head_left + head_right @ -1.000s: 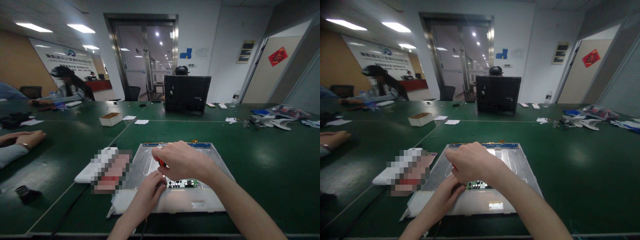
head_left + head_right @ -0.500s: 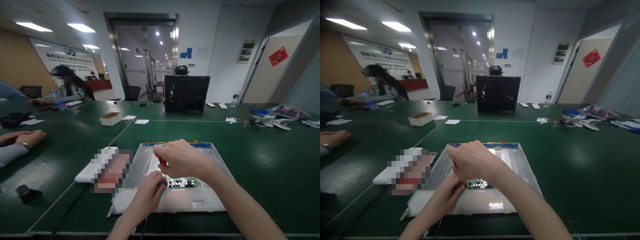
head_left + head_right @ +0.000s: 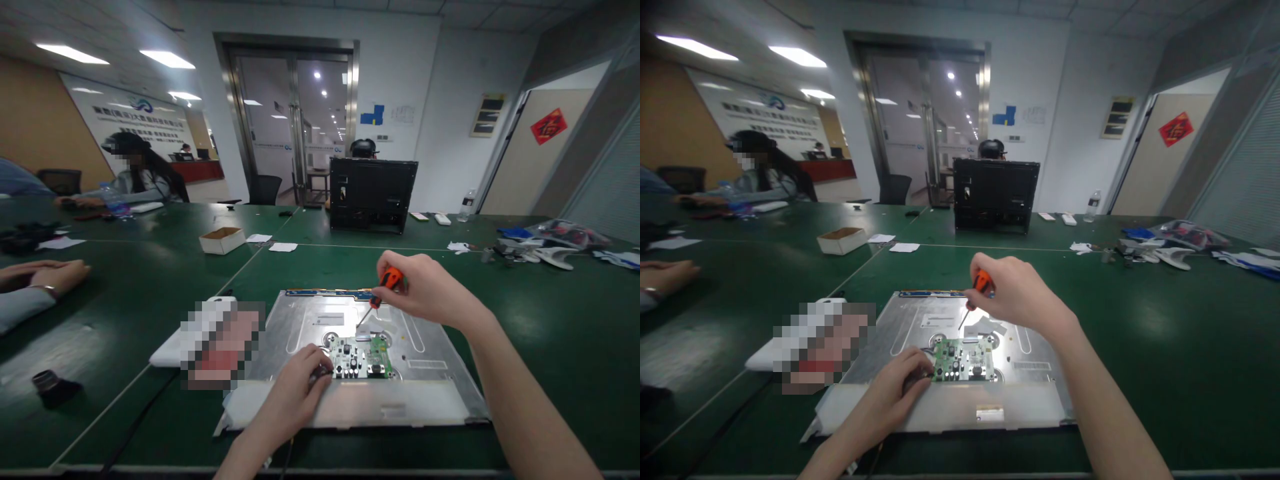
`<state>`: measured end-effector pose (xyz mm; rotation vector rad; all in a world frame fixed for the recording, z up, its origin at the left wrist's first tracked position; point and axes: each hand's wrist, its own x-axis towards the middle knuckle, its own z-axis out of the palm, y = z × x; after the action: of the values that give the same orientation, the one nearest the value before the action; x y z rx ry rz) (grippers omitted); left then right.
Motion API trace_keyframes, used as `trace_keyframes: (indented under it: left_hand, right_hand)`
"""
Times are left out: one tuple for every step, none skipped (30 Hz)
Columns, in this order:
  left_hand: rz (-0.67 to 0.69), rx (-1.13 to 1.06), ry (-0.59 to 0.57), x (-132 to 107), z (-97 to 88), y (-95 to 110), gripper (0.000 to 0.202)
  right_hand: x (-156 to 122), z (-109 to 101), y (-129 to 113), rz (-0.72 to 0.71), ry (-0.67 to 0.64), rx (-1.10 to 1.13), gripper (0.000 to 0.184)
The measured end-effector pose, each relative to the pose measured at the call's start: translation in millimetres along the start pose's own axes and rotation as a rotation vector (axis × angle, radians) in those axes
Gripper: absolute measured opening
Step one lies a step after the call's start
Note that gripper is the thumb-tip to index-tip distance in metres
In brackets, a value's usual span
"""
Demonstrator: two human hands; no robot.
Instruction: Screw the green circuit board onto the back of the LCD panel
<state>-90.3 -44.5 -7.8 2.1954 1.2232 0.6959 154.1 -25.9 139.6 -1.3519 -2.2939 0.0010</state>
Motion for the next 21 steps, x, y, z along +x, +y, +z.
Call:
trace_keyframes:
  left_hand:
    - [0.001, -0.002, 0.003, -0.1, 0.0, 0.0, 0.012]
    - [0.001, -0.004, 0.004, -0.1, -0.2, 0.0, 0.012]
    - [-0.001, -0.008, 0.004, 0.0, -0.4, 0.3, 0.011]
    - [-0.007, -0.013, 0.004, 0.1, -0.7, 0.7, 0.011]
    - [-0.014, -0.019, 0.004, 0.3, -1.1, 1.2, 0.01]
    - [-0.02, -0.025, 0.004, 0.6, -1.6, 1.8, 0.01]
    - [-0.024, -0.032, 0.004, 0.9, -1.9, 2.3, 0.011]
    - [-0.025, -0.037, 0.005, 1.1, -2.3, 2.8, 0.011]
    - [-0.021, -0.042, 0.006, 1.3, -2.5, 3.0, 0.012]
    - [-0.015, -0.046, 0.006, 1.4, -2.5, 3.0, 0.013]
    - [-0.008, -0.048, 0.007, 1.5, -2.4, 2.9, 0.013]
    - [-0.004, -0.049, 0.008, 1.4, -2.3, 2.6, 0.014]
    - [-0.001, -0.047, 0.009, 1.3, -2.1, 2.2, 0.014]
    - [0.001, -0.043, 0.01, 1.1, -1.8, 1.9, 0.014]
    - [0.002, -0.039, 0.013, 1.0, -1.6, 1.7, 0.014]
    - [0.003, -0.034, 0.015, 0.8, -1.5, 1.8, 0.014]
    - [0.004, -0.03, 0.017, 0.7, -1.5, 2.0, 0.013]
    - [0.005, -0.027, 0.018, 0.6, -1.6, 2.3, 0.013]
    - [0.007, -0.026, 0.018, 0.6, -1.7, 2.8, 0.013]
    - [0.009, -0.026, 0.018, 0.6, -1.9, 3.2, 0.013]
    - [0.012, -0.028, 0.016, 0.6, -2.0, 3.5, 0.013]
  right_hand:
    - [-6.0, -0.6, 8.4, 0.042, 0.009, 0.053, 0.018]
    - [-12.5, -0.5, 16.7, 0.088, 0.025, 0.104, 0.018]
    - [-19.4, 0.3, 24.6, 0.129, 0.044, 0.141, 0.019]
    - [-26.3, 1.7, 31.7, 0.161, 0.069, 0.158, 0.02]
    - [-32.9, 3.8, 37.6, 0.184, 0.086, 0.17, 0.02]
    - [-38.9, 6.5, 42.0, 0.202, 0.094, 0.183, 0.02]
    - [-43.9, 9.9, 44.7, 0.219, 0.096, 0.198, 0.021]
    - [-47.7, 13.7, 45.6, 0.235, 0.097, 0.216, 0.021]
    - [-49.9, 18.0, 44.8, 0.251, 0.103, 0.238, 0.022]
    - [-50.6, 22.6, 42.3, 0.265, 0.111, 0.265, 0.023]
    - [-49.7, 27.2, 38.4, 0.273, 0.115, 0.296, 0.023]
    - [-47.5, 31.7, 33.2, 0.274, 0.121, 0.33, 0.023]
    - [-44.1, 35.7, 27.1, 0.266, 0.119, 0.362, 0.024]
    - [-40.0, 39.1, 20.3, 0.248, 0.111, 0.391, 0.024]
    - [-35.3, 41.8, 13.2, 0.225, 0.099, 0.413, 0.024]
    - [-30.3, 43.7, 5.9, 0.191, 0.084, 0.427, 0.024]
    - [-25.2, 44.9, -1.2, 0.154, 0.061, 0.436, 0.023]
    - [-20.3, 45.5, -8.0, 0.112, 0.026, 0.44, 0.022]
    - [-15.6, 45.5, -14.4, 0.069, -0.005, 0.427, 0.02]
    - [-11.1, 45.2, -20.3, 0.023, -0.031, 0.39, 0.019]
    - [-6.8, 44.6, -25.7, -0.026, -0.051, 0.333, 0.018]
